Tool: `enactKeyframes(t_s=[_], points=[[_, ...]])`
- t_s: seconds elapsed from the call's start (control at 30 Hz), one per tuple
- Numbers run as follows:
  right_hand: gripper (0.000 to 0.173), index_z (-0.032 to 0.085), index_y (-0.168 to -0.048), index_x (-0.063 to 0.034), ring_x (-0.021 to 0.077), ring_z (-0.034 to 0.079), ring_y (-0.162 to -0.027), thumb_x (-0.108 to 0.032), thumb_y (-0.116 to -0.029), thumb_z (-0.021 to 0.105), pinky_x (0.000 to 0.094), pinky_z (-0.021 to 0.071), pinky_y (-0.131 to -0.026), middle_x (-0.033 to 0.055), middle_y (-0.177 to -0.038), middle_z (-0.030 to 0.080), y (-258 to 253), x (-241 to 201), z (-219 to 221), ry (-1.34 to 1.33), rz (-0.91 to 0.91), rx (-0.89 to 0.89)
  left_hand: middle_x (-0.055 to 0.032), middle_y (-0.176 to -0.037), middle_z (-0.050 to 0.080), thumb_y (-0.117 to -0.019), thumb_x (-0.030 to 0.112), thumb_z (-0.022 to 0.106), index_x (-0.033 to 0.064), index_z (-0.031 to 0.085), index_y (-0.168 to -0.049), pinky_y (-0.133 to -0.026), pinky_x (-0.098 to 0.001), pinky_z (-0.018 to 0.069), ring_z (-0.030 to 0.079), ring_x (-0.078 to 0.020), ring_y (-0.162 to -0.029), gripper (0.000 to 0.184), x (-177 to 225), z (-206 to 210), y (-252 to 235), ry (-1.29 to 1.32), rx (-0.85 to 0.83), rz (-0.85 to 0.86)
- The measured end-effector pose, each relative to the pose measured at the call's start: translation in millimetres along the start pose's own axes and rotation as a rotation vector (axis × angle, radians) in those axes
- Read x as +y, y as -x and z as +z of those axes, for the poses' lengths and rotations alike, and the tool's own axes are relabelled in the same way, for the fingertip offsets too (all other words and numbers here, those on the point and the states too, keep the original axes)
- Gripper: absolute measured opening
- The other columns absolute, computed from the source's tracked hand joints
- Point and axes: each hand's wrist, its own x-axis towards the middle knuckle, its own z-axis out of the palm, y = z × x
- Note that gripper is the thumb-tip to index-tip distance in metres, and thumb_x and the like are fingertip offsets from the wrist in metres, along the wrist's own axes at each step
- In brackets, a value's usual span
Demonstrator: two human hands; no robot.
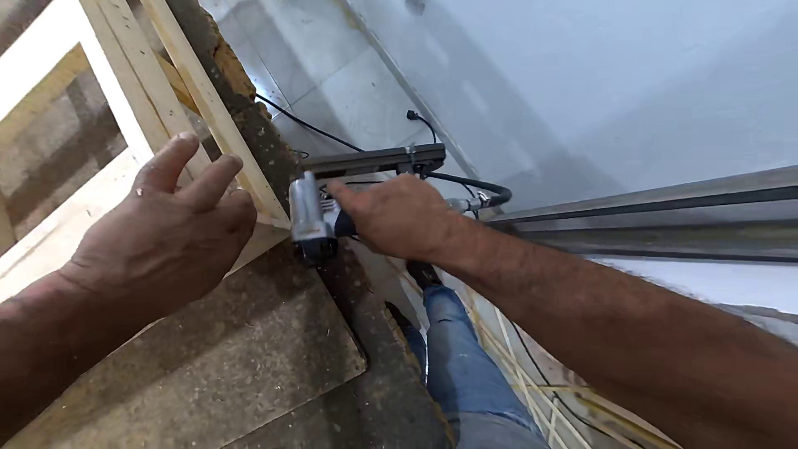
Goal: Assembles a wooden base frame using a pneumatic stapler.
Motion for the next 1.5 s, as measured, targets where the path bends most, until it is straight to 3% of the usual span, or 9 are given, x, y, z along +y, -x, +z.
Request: enactKeyframes(t_s=[0.17, 0.3, 0.47, 0.7, 0.93, 1.07, 1.27, 1.43, 1.5], points=[[0.05, 0.047, -0.147, -0.0106, 0.0319, 0.063, -0.057, -0.015, -0.0984, 0.057, 0.0484, 0.05, -0.049, 0.008, -0.065, 0.058, 10, -36, 13, -0.027, -0.13, -0.003, -0.0075, -0.116, 0.07, -0.0977, 0.008, 0.058, 0.0098, 0.073, -0.111, -0.116, -0.0612, 0.0326, 0.053, -0.0388, -0.132, 0.021, 0, 3, 0, 0.064, 0.048, 0.006], [0.056, 0.042, -0.152, -0.0174, 0.0303, 0.062, -0.058, -0.015, -0.0983, 0.058, 0.0468, 0.0492, -0.049, 0.0067, -0.068, 0.058, 6, -29, 14, 0.011, -0.191, -0.051, -0.0067, -0.117, 0.07, -0.0965, 0.008, 0.059, 0.0114, 0.074, -0.109, -0.116, -0.0613, 0.033, 0.051, -0.0379, -0.134, 0.02, 0, 2, 1, 0.063, 0.028, 0.013], [0.055, 0.047, -0.144, -0.0158, 0.0304, 0.062, -0.057, -0.017, -0.0914, 0.066, 0.0475, 0.0483, -0.048, 0.0061, -0.066, 0.057, 25, -9, 23, 0.02, -0.128, -0.087, -0.006, -0.116, 0.07, -0.0981, 0.008, 0.057, 0.0111, 0.073, -0.109, -0.117, -0.0597, 0.0328, 0.051, -0.0365, -0.135, 0.02, 0, 3, -1, 0.05, 0.035, 0.01], [0.048, 0.048, -0.145, -0.0152, 0.0264, 0.059, -0.054, -0.012, -0.098, 0.057, 0.0431, 0.048, -0.047, 0.0044, -0.064, 0.054, 35, -26, 44, 0.097, -0.379, -0.069, -0.0047, -0.115, 0.071, -0.0972, 0.008, 0.057, 0.0119, 0.074, -0.106, -0.117, -0.0596, 0.0317, 0.051, -0.0371, -0.134, 0.02, 0, 1, -1, 0.027, 0.043, 0.01], [0.047, 0.047, -0.144, -0.0156, 0.0262, 0.058, -0.053, -0.011, -0.0985, 0.056, 0.0421, 0.0461, -0.046, 0.0038, -0.064, 0.052, 22, -22, 32, 0.121, -0.361, -0.038, -0.0051, -0.11, 0.071, -0.0962, 0.006, 0.056, 0.0116, 0.074, -0.1, -0.115, -0.0611, 0.0309, 0.052, -0.0381, -0.131, 0.019, 3, 2, -3, 0.056, 0.048, -0.025], [0.049, 0.046, -0.146, -0.0147, 0.0256, 0.058, -0.053, -0.01, -0.0984, 0.055, 0.0411, 0.0461, -0.045, 0.004, -0.064, 0.052, 21, -26, 29, 0.153, -0.379, -0.033, -0.0081, -0.111, 0.071, -0.0985, 0.002, 0.049, 0.0099, 0.072, -0.106, -0.114, -0.0615, 0.0339, 0.054, -0.0396, -0.129, 0.026, 3, -1, -5, 0.047, 0.019, -0.045], [0.05, 0.047, -0.147, -0.0156, 0.0254, 0.058, -0.053, -0.01, -0.0983, 0.055, 0.0414, 0.0461, -0.047, 0.0033, -0.062, 0.052, 19, -28, 30, 0.139, -0.357, -0.026, -0.0064, -0.113, 0.071, -0.0968, 0.006, 0.056, 0.0101, 0.074, -0.104, -0.114, -0.0617, 0.0328, 0.055, -0.0386, -0.127, 0.02, 5, 2, -4, 0.078, 0.062, -0.052], [0.017, 0.055, -0.115, -0.0123, 0.0263, 0.061, -0.057, -0.013, -0.0979, 0.057, 0.0429, 0.0481, -0.049, 0.0036, -0.064, 0.054, 17, -34, 21, 0.118, -0.258, -0.106, -0.0054, -0.112, 0.071, -0.0965, 0.007, 0.057, 0.0113, 0.074, -0.102, -0.114, -0.061, 0.0324, 0.055, -0.0385, -0.128, 0.019, 5, 3, -4, 0.076, 0.057, -0.052], [0.013, 0.055, -0.111, -0.0097, 0.0276, 0.062, -0.059, -0.013, -0.099, 0.056, 0.0444, 0.0494, -0.051, 0.0049, -0.066, 0.055, 18, -41, 21, 0.104, -0.204, -0.136, -0.0047, -0.109, 0.071, -0.0962, 0.009, 0.058, 0.012, 0.074, -0.1, -0.113, -0.0611, 0.0334, 0.054, -0.0384, -0.127, 0.016, 3, 2, -5, 0.087, 0.053, -0.049]])
